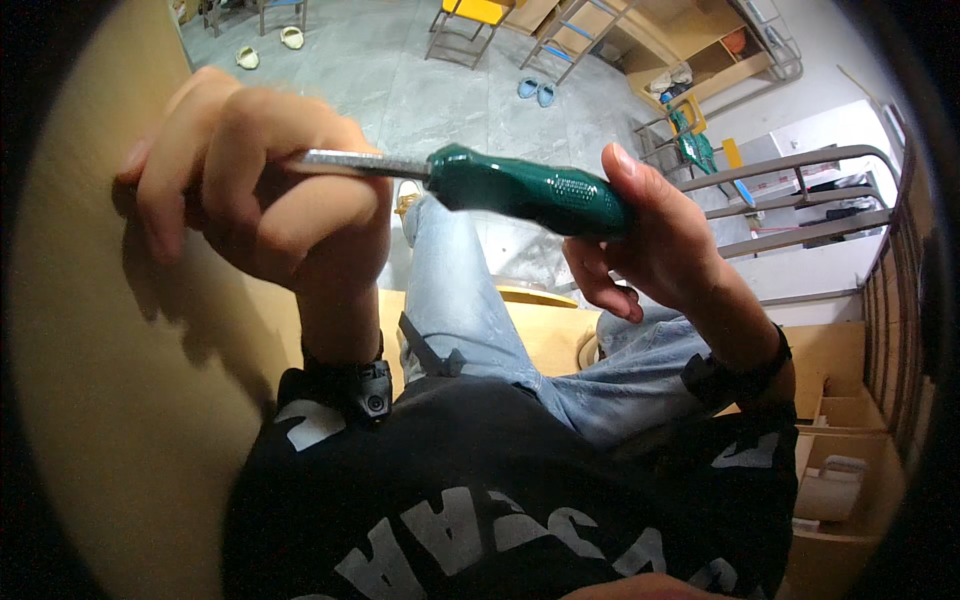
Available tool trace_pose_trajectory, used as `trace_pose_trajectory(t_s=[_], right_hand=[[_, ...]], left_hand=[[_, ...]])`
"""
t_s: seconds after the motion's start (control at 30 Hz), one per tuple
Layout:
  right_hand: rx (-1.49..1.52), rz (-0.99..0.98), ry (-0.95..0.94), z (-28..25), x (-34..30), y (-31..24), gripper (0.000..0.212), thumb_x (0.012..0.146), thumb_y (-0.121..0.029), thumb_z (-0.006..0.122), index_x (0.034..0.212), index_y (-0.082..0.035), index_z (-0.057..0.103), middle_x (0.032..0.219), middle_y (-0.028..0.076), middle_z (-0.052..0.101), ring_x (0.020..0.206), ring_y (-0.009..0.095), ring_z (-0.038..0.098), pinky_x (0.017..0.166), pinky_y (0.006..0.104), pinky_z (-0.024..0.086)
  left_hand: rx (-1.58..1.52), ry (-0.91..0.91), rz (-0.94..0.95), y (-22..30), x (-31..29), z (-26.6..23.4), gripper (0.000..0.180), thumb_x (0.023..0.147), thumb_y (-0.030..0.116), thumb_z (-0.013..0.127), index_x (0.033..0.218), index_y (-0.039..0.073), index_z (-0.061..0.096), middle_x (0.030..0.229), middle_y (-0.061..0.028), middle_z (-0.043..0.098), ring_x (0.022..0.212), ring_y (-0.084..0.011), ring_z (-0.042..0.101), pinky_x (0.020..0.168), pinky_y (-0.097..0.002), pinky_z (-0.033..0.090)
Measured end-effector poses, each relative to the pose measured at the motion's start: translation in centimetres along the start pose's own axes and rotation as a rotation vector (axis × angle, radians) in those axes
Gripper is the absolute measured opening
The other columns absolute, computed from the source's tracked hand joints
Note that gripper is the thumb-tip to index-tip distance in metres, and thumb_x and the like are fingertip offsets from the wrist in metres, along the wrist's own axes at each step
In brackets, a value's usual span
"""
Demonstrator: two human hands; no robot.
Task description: The person uses a screwdriver to tighten screws on a wooden bunk bed frame, working on both a side rail and a vertical post.
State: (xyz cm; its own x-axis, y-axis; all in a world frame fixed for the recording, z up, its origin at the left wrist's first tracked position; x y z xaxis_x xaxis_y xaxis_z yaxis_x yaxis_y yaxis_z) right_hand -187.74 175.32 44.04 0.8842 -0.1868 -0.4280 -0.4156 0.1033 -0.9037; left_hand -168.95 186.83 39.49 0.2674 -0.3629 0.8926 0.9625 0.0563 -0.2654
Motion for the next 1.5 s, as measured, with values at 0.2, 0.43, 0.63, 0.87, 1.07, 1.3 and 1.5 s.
trace_pose_trajectory(t_s=[0.2, 0.43, 0.63, 0.87, 1.07, 1.3, 1.5], right_hand=[[0.038, 0.053, 0.030, -0.1, -0.8, 0.0, 0.066, 0.092, -0.059, 0.035, 0.084, 0.004, 0.056, 0.055, 0.011, 0.048, 0.035, 0.019, 0.046, 0.030, 0.0280, 0.033], [0.058, -0.061, 0.044, 0.2, -0.6, -0.9, 0.057, 0.092, -0.051, 0.045, 0.074, 0.002, 0.056, 0.052, 0.010, 0.050, 0.040, 0.016, 0.050, 0.035, 0.0256, 0.035], [-0.083, -0.217, 0.111, 0.3, -1.5, -1.2, 0.027, 0.091, -0.026, 0.058, 0.094, 0.001, 0.062, 0.059, 0.004, 0.057, 0.046, 0.010, 0.054, 0.040, 0.0214, 0.040], [-0.659, -0.683, 0.275, 0.8, -1.7, -1.7, 0.028, 0.082, -0.016, 0.070, 0.103, -0.001, 0.061, 0.069, 0.006, 0.062, 0.053, 0.009, 0.058, 0.051, 0.0227, 0.044], [-1.103, -0.895, 0.385, 1.5, -2.8, -1.8, 0.048, 0.073, -0.028, 0.077, 0.107, 0.000, 0.058, 0.078, 0.012, 0.066, 0.061, 0.020, 0.065, 0.054, 0.0254, 0.050], [-1.040, -0.959, 0.430, 1.2, -2.3, -1.6, 0.049, 0.071, -0.020, 0.079, 0.110, -0.002, 0.054, 0.084, 0.011, 0.064, 0.069, 0.020, 0.065, 0.060, 0.0260, 0.049], [-1.017, -0.993, 0.440, 1.2, -2.2, -1.6, 0.048, 0.070, -0.011, 0.077, 0.109, -0.001, 0.051, 0.084, 0.010, 0.063, 0.070, 0.020, 0.064, 0.061, 0.0271, 0.049]], left_hand=[[-0.051, 0.061, 0.113, -0.8, 0.1, 0.4, 0.012, 0.081, 0.007, 0.060, 0.074, 0.006, 0.050, 0.060, -0.0079, 0.056, 0.047, -0.0092, 0.032, 0.035, -0.0212, 0.020], [0.058, -0.249, 0.061, -0.3, 0.3, -1.2, 0.010, 0.095, 0.016, 0.045, 0.098, 0.010, 0.053, 0.075, -0.0017, 0.059, 0.066, -0.0116, 0.044, 0.051, -0.0254, 0.042], [0.176, -0.079, 0.146, -0.8, -0.7, -0.3, 0.017, 0.097, 0.024, 0.042, 0.099, 0.010, 0.053, 0.076, -0.0010, 0.059, 0.075, -0.0117, 0.045, 0.059, -0.0283, 0.045], [0.145, -0.066, 0.198, -1.4, -0.7, -0.1, 0.023, 0.096, 0.028, 0.044, 0.102, 0.008, 0.054, 0.082, -0.0046, 0.059, 0.075, -0.0136, 0.046, 0.058, -0.0277, 0.046], [0.226, -0.115, 0.207, -1.2, -0.9, -0.8, 0.032, 0.096, 0.031, 0.043, 0.112, 0.008, 0.059, 0.090, -0.0076, 0.057, 0.080, -0.0152, 0.048, 0.058, -0.0274, 0.053], [0.261, -0.146, 0.188, -1.6, -0.8, -0.7, 0.028, 0.098, 0.029, 0.039, 0.111, 0.011, 0.057, 0.088, -0.0063, 0.055, 0.079, -0.0160, 0.049, 0.060, -0.0301, 0.054], [0.322, -0.048, 0.195, -3.2, -0.9, -0.4, 0.024, 0.098, 0.030, 0.040, 0.097, 0.012, 0.055, 0.085, -0.0023, 0.050, 0.084, -0.0157, 0.045, 0.062, -0.0300, 0.051]])
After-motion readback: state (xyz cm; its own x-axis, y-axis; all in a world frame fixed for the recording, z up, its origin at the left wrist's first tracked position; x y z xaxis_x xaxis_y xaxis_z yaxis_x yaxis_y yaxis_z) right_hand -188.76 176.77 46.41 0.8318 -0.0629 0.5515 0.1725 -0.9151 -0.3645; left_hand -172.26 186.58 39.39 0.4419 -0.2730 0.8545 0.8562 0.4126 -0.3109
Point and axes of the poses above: each hand's wrist, its own x-axis towards the middle knuckle, its own z-axis out of the palm, y = z × x, the point moved 2 cm from there along x, towards the middle knuckle
